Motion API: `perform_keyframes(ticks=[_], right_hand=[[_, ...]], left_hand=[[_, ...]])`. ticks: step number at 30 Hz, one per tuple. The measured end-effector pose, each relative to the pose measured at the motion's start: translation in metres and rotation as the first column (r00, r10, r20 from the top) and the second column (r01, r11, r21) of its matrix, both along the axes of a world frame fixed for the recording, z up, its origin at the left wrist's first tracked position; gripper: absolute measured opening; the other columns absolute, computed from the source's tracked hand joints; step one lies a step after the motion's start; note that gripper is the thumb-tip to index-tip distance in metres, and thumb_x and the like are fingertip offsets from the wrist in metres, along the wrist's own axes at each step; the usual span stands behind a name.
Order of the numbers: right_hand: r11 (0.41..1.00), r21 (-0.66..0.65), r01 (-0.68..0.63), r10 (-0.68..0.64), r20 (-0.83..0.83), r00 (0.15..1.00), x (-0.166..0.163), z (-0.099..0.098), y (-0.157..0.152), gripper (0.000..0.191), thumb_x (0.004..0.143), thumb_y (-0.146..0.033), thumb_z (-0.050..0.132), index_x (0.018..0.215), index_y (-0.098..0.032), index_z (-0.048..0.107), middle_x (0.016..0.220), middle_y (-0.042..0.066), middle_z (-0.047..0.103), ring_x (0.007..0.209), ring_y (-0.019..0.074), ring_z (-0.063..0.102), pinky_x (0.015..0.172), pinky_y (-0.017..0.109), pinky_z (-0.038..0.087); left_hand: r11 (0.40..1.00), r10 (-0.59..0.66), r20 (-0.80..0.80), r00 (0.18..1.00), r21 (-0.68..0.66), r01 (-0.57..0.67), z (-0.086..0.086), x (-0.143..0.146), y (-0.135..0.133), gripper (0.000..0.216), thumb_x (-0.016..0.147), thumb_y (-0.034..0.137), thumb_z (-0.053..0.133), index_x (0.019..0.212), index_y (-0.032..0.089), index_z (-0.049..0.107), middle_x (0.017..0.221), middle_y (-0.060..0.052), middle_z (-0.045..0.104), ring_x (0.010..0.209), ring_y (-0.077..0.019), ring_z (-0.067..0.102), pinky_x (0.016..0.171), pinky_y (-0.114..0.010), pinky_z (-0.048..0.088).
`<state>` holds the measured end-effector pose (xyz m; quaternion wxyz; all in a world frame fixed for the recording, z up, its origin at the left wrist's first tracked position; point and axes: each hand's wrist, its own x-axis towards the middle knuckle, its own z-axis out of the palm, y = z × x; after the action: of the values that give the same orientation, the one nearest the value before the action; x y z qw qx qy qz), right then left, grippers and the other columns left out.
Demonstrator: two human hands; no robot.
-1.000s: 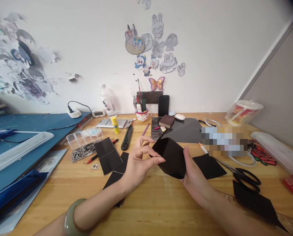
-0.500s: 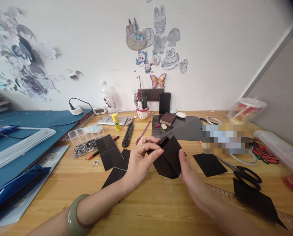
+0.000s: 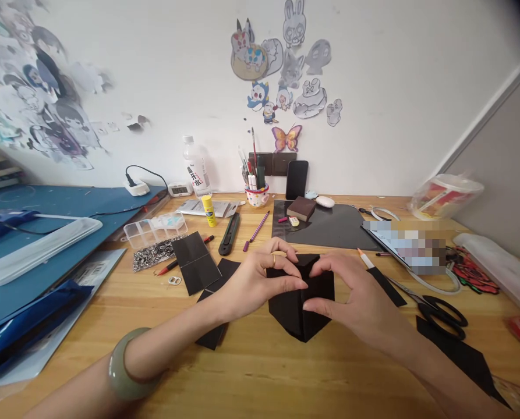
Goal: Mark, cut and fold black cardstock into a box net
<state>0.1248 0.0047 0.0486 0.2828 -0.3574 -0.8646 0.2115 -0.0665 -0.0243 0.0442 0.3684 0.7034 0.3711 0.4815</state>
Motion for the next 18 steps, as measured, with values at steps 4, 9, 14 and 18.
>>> perform_keyframes(ticks=[4, 9, 14, 18], right_hand=[[0.953, -0.277, -0.124, 0.123, -0.023, 0.992, -0.002, 0.003, -0.006, 0.019, 0.070, -0.042, 0.066, 0.082, -0.027, 0.069, 0.081, 0.000, 0.067, 0.082, 0.0232, 0.057, 0.074, 0.036, 0.043], [0.851, -0.481, -0.209, 0.140, -0.176, 0.974, -0.001, 0.002, -0.009, 0.012, 0.074, -0.034, 0.063, 0.073, -0.026, 0.072, 0.073, -0.003, 0.068, 0.076, 0.0227, 0.061, 0.067, 0.032, 0.046], [0.742, -0.634, -0.218, -0.092, -0.419, 0.903, 0.004, 0.002, -0.002, 0.017, 0.065, -0.027, 0.071, 0.082, -0.026, 0.074, 0.079, -0.001, 0.072, 0.079, 0.0247, 0.064, 0.072, 0.036, 0.050], [0.700, -0.688, -0.193, -0.254, -0.493, 0.832, 0.005, 0.002, -0.004, 0.023, 0.056, -0.027, 0.076, 0.080, -0.026, 0.074, 0.080, 0.001, 0.073, 0.083, 0.0275, 0.064, 0.079, 0.043, 0.049]], left_hand=[[0.999, -0.001, -0.060, 0.998, 0.045, 0.004, 0.007, 0.006, -0.010, 0.004, 0.071, 0.017, 0.068, 0.068, 0.020, 0.067, 0.090, -0.004, 0.050, 0.096, -0.0196, 0.051, 0.091, -0.038, 0.039], [0.997, -0.002, 0.062, 0.998, 0.076, -0.003, 0.007, 0.010, -0.015, 0.030, 0.064, 0.017, 0.074, 0.090, 0.021, 0.059, 0.105, -0.006, 0.047, 0.107, -0.0223, 0.046, 0.093, -0.038, 0.039], [0.988, -0.112, 0.194, 0.975, -0.087, 0.131, -0.003, -0.002, -0.002, 0.079, 0.059, 0.019, 0.077, 0.126, 0.029, 0.037, 0.132, -0.008, 0.038, 0.125, -0.0240, 0.032, 0.105, -0.044, 0.021], [0.901, -0.157, 0.347, 0.925, -0.332, 0.278, -0.011, -0.011, 0.006, 0.084, 0.061, 0.027, 0.076, 0.132, 0.031, 0.031, 0.143, -0.010, 0.027, 0.130, -0.0276, 0.025, 0.102, -0.048, 0.026]])
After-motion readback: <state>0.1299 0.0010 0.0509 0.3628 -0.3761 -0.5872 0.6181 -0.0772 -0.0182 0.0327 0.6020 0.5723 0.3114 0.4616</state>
